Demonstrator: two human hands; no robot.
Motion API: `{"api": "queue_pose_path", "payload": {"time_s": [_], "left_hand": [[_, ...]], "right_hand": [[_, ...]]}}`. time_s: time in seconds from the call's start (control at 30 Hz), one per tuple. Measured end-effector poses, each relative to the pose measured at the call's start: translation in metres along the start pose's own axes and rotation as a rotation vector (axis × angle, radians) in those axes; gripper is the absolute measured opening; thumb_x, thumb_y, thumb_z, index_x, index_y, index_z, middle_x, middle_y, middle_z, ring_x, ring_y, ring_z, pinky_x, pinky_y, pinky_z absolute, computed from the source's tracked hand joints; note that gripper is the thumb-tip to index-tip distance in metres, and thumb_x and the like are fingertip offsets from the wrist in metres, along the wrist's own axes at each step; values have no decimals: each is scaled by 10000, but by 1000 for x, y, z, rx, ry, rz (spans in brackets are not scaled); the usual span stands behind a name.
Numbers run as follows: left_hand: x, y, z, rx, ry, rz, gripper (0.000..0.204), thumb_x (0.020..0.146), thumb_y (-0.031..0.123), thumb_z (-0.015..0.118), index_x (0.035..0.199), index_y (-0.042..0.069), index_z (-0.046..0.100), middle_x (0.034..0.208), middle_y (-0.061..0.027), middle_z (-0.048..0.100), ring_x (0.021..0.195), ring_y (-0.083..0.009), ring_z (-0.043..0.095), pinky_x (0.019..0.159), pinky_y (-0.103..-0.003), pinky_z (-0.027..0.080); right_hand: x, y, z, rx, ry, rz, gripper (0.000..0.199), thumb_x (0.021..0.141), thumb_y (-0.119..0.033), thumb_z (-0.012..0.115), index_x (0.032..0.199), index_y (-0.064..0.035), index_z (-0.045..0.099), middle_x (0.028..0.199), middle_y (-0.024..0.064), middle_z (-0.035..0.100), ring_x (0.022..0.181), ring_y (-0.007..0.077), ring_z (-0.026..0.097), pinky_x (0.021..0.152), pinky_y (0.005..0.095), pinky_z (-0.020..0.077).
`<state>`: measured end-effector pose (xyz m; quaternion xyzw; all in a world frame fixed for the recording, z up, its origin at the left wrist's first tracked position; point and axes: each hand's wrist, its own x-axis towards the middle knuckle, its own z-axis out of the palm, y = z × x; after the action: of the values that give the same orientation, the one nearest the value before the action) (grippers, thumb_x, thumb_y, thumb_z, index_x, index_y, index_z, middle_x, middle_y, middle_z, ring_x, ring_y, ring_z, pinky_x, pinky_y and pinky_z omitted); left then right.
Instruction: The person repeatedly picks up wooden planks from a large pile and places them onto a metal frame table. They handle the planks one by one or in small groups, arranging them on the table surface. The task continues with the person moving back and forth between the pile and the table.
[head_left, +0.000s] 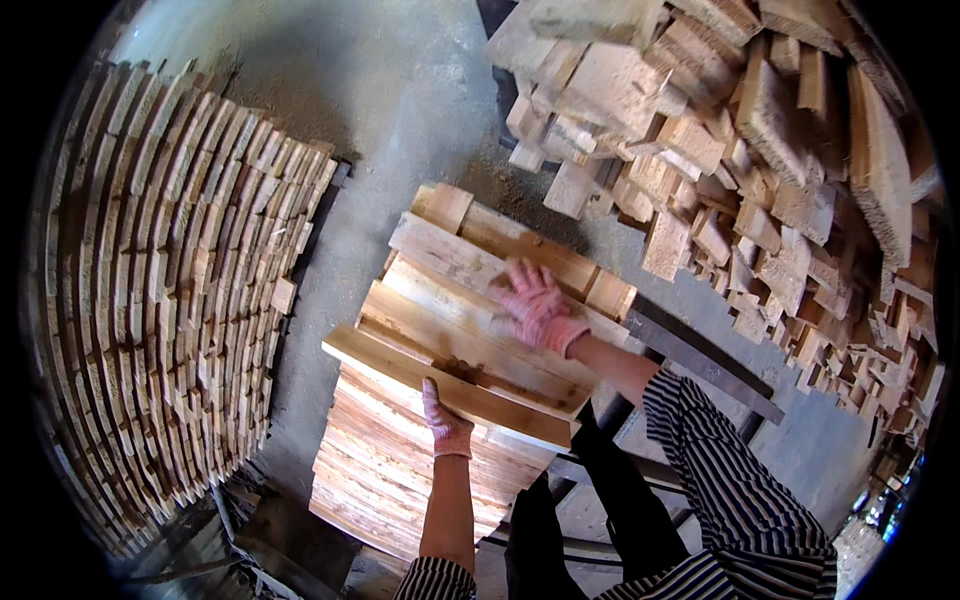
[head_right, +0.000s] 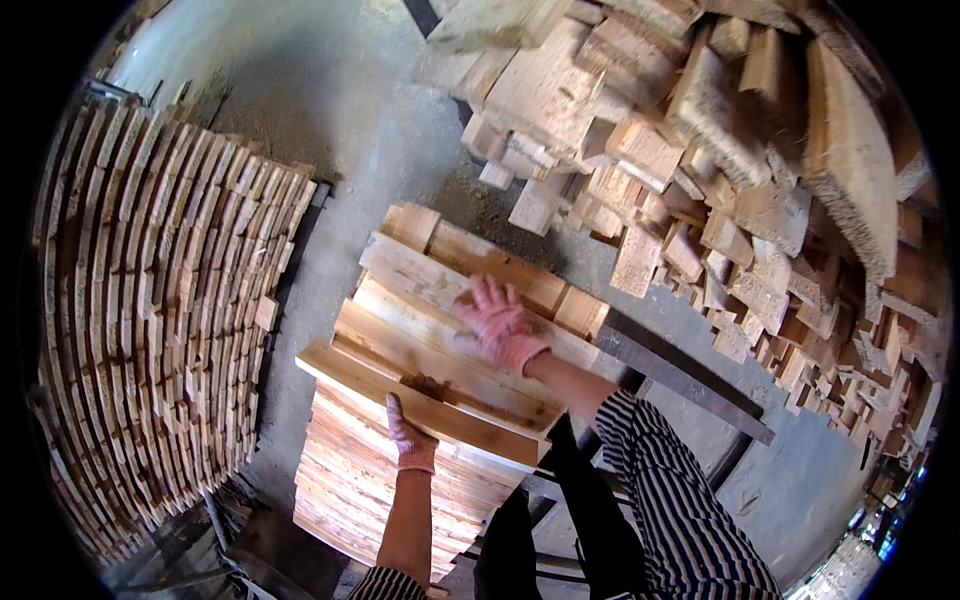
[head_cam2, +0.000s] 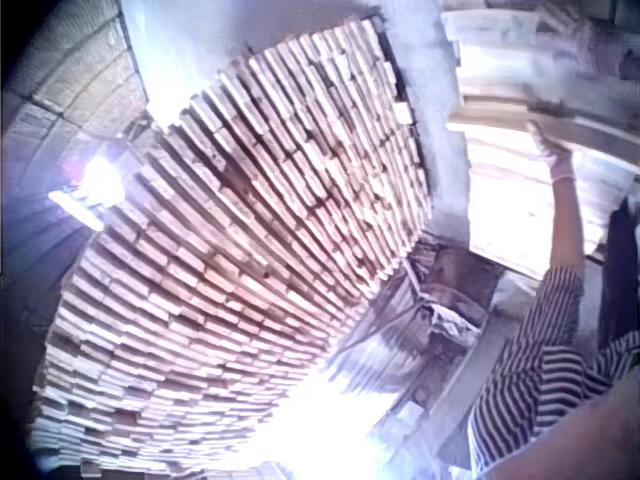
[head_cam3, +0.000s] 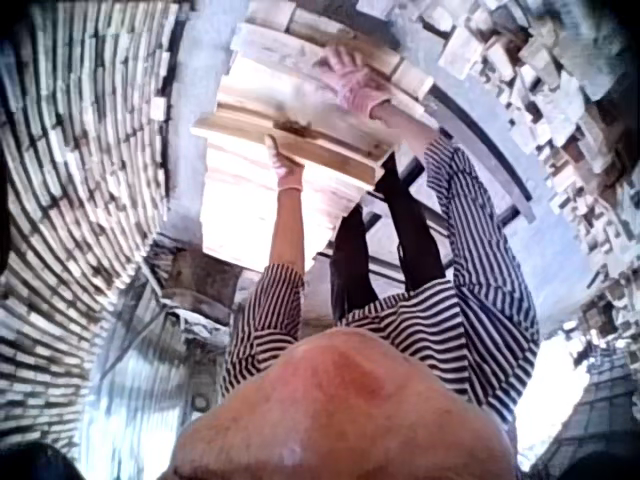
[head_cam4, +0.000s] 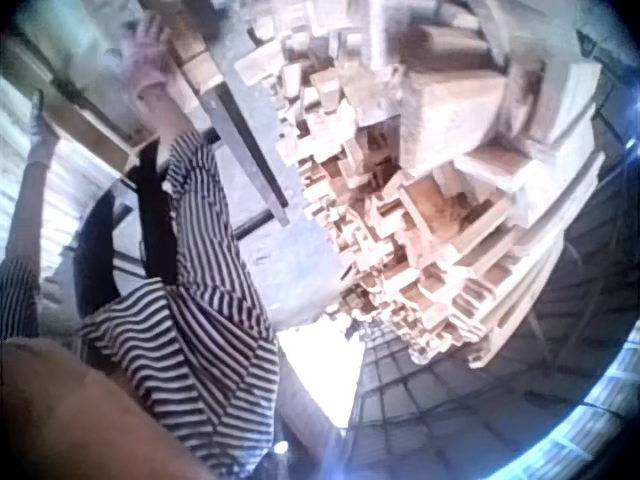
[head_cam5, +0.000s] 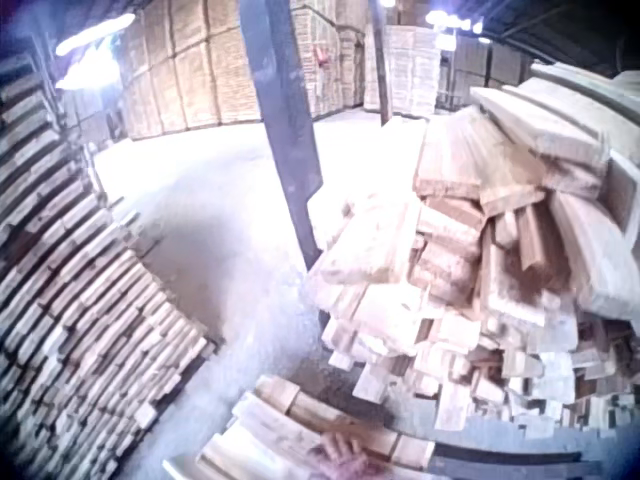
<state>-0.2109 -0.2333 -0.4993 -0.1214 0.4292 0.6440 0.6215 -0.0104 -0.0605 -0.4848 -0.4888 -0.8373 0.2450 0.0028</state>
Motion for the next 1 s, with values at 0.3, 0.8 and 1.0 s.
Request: {"api": "queue_pose_path", "payload": {"time_s": [0.3,0.8,1.0], "left_hand": [[-2,-22,74,774,-191,-13,1055,832,665,687,1558,72,204,1558,-165,323,1428,-344,344,1179,-464,324],[27,-11,-2,2329,-132,-332,1588,574,630,885,1549,-1,-197,1614,-309,-153,1476,-548,-164,1140,-722,18],[18,63,62,1878,-228,-72,1021,759,568,810,1497,-8,403,1350,-244,592,1281,-360,552,1053,-405,444]], "right_hand": [[-33,4,-29,430,103,-286,781,809,-629,703,1468,-259,503,1241,181,593,1179,388,565,1007,449,466],[20,74,-32,-73,-114,-40,551,920,-244,538,1460,-349,496,1561,179,372,1295,375,497,1059,509,404],[-60,7,-64,45,-107,88,603,986,-426,488,1549,-271,340,1619,186,259,1405,381,355,1138,533,317]]}}
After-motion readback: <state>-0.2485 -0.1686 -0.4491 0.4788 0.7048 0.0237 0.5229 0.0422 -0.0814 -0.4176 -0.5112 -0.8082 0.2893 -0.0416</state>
